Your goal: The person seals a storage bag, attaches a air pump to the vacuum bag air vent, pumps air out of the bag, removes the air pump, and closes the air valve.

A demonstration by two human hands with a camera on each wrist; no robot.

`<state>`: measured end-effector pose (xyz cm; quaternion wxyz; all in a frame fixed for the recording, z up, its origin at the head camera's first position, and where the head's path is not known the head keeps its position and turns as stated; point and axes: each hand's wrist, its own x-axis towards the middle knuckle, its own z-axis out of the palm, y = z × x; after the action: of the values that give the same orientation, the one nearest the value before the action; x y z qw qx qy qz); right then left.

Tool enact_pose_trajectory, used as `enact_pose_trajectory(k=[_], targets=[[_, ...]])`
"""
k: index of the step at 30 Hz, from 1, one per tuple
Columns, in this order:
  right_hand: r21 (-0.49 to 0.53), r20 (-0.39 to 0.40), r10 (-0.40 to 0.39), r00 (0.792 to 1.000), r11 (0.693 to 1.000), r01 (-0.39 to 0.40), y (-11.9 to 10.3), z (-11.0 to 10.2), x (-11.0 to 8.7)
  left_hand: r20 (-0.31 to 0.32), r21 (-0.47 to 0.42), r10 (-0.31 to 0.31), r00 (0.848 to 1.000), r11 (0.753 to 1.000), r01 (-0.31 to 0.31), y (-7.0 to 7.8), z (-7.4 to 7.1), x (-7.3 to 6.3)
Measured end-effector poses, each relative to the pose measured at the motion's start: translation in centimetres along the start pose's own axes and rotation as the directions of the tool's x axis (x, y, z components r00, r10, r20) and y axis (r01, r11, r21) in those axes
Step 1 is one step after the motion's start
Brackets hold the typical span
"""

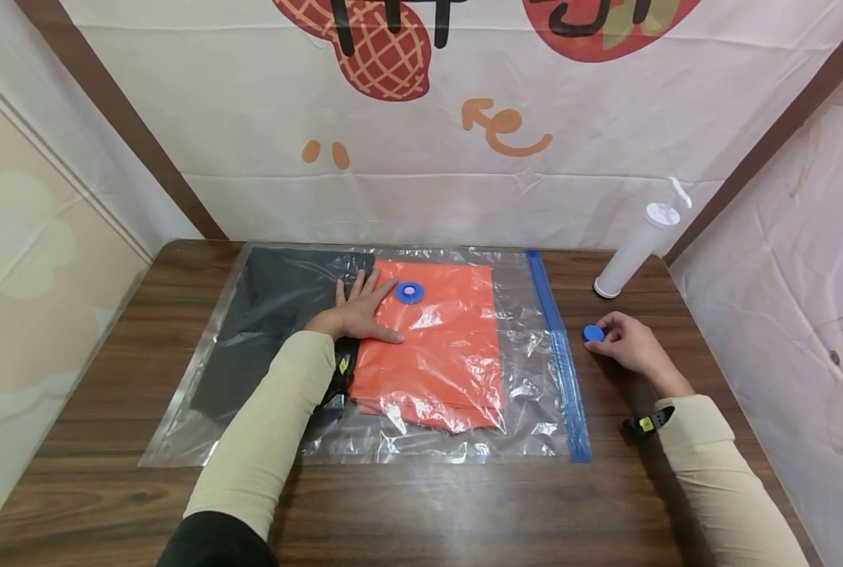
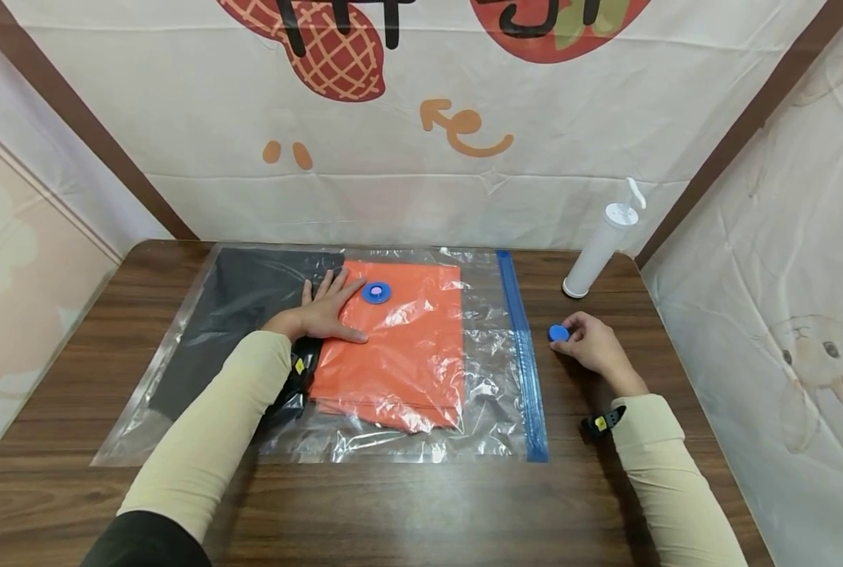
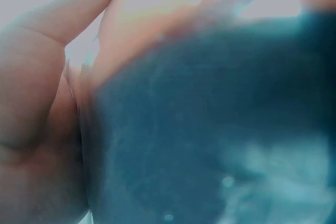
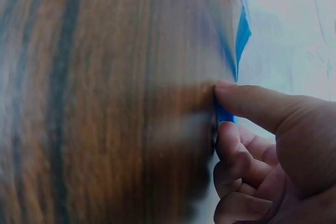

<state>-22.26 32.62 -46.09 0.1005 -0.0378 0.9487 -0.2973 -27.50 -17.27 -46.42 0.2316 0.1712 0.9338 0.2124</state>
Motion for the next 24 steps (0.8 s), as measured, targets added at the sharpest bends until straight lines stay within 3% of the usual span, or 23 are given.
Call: enact_pose_trajectory(k=[18,24], targets=[[0.012,0.001,0.0,1.0,1.0,0.0,-0.1,0.7,0.2,-0.005,-0.007,-0.01,1.0,1.0,0.01,0.0,0.2,-0.3],[0.038,-0.019,0.016,1.0,0.999,-0.016,-0.3,-0.8,0.0,-0.003,0.007,-0.001,1.0,1.0,0.001,0.0,0.2,0.0]])
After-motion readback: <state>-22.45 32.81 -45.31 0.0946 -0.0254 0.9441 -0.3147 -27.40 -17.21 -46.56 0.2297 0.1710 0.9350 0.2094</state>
